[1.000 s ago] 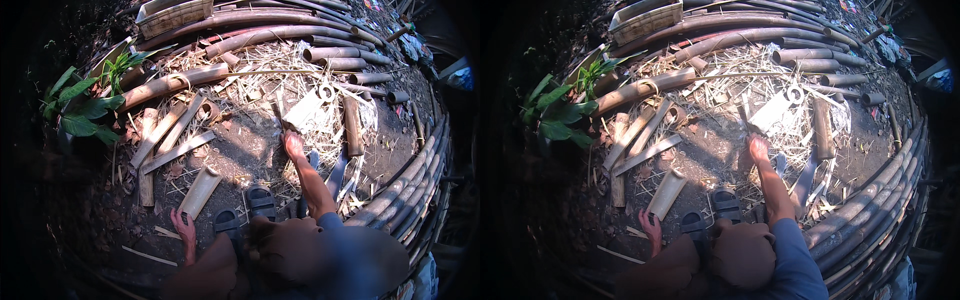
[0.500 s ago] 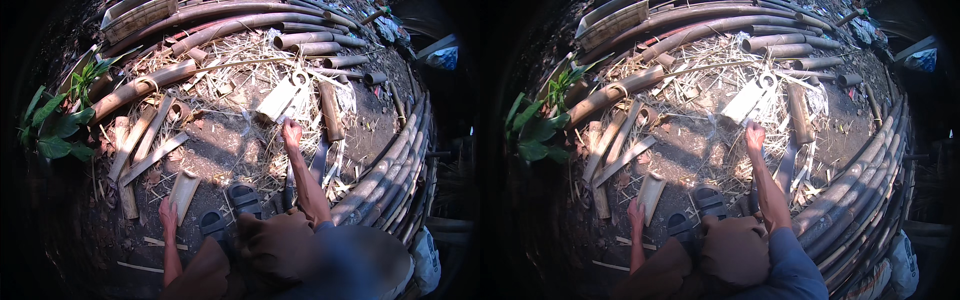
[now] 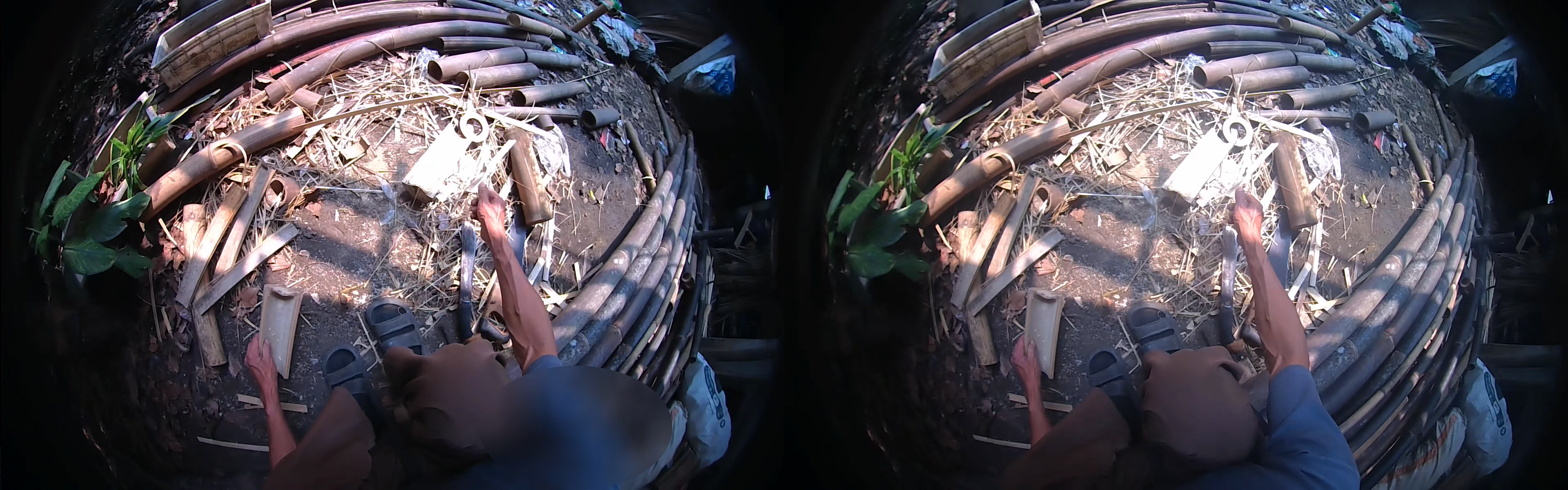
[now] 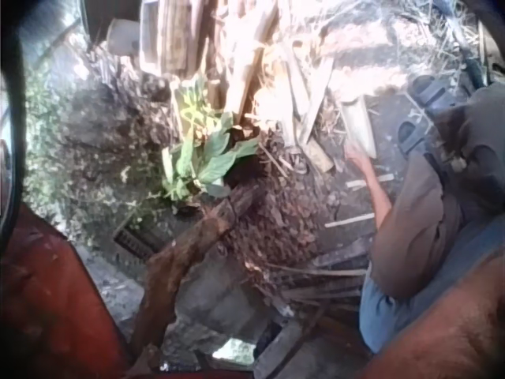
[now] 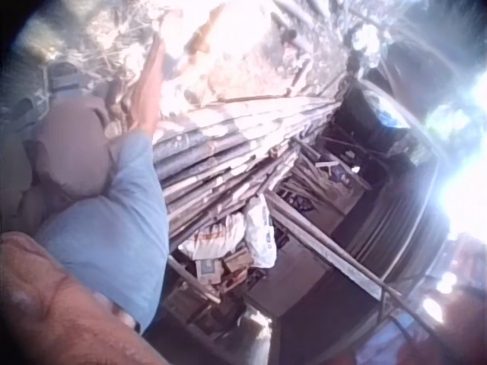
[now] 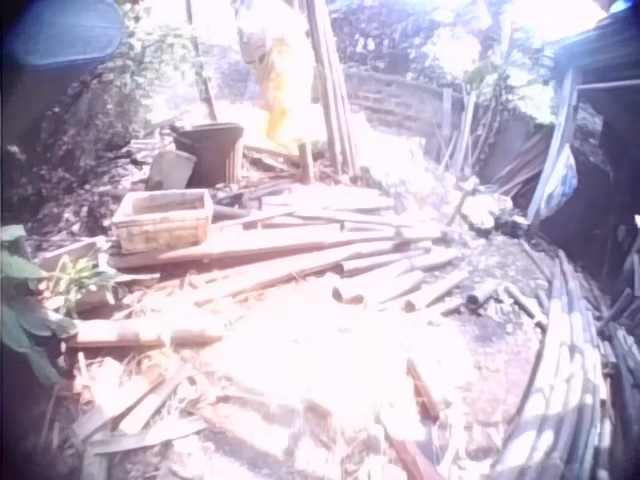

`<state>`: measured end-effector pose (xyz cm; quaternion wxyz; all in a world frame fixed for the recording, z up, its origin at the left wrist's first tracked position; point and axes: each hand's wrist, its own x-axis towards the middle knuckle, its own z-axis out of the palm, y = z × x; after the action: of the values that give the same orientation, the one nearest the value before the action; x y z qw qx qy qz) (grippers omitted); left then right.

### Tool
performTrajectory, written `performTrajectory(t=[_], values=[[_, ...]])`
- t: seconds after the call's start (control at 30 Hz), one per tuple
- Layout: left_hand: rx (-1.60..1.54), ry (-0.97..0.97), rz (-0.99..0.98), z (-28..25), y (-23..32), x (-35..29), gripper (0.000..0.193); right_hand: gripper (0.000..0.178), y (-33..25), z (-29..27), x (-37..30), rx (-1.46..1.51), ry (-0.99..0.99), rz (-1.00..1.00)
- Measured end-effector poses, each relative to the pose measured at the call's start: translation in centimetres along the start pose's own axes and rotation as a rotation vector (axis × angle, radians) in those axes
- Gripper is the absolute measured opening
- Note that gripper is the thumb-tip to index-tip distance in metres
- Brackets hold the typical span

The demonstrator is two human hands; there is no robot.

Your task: The person sits on the ground and uses a machete to split bamboo poles into smaller pieces. They repeatedly strike the bamboo, separate the split sections, and continue processing additional pieces.

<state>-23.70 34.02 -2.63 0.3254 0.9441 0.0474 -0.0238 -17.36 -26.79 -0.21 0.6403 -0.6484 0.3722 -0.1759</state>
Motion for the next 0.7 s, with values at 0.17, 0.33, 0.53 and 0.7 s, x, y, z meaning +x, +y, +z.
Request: performTrajectory(t=[0.17,0.33,0.53,0.7], values=[[0.035,0.013,-0.116,-3.6,-2.0,-1.6,0.035,0.047,-0.5,-15.6,-1.1,-0.240,0.136,0.144],[0.123,0.219,-0.021,-4.7,-6.1,-4.4,0.044,0.016,1.1,-37.2,-4.4,-0.088,0.398,0.192],[-0.129,0.051,-0.114,-8.2,-0.1,-5.8,0.030,0.018,-0.2,-49.1,-9.2,-0.312,0.821,0.341],[-0.406,0.107,0.157,-9.7,7.9,-6.2,0.019,0.025,2.0,-40.8,-11.2,-0.245,0.496,0.242]])
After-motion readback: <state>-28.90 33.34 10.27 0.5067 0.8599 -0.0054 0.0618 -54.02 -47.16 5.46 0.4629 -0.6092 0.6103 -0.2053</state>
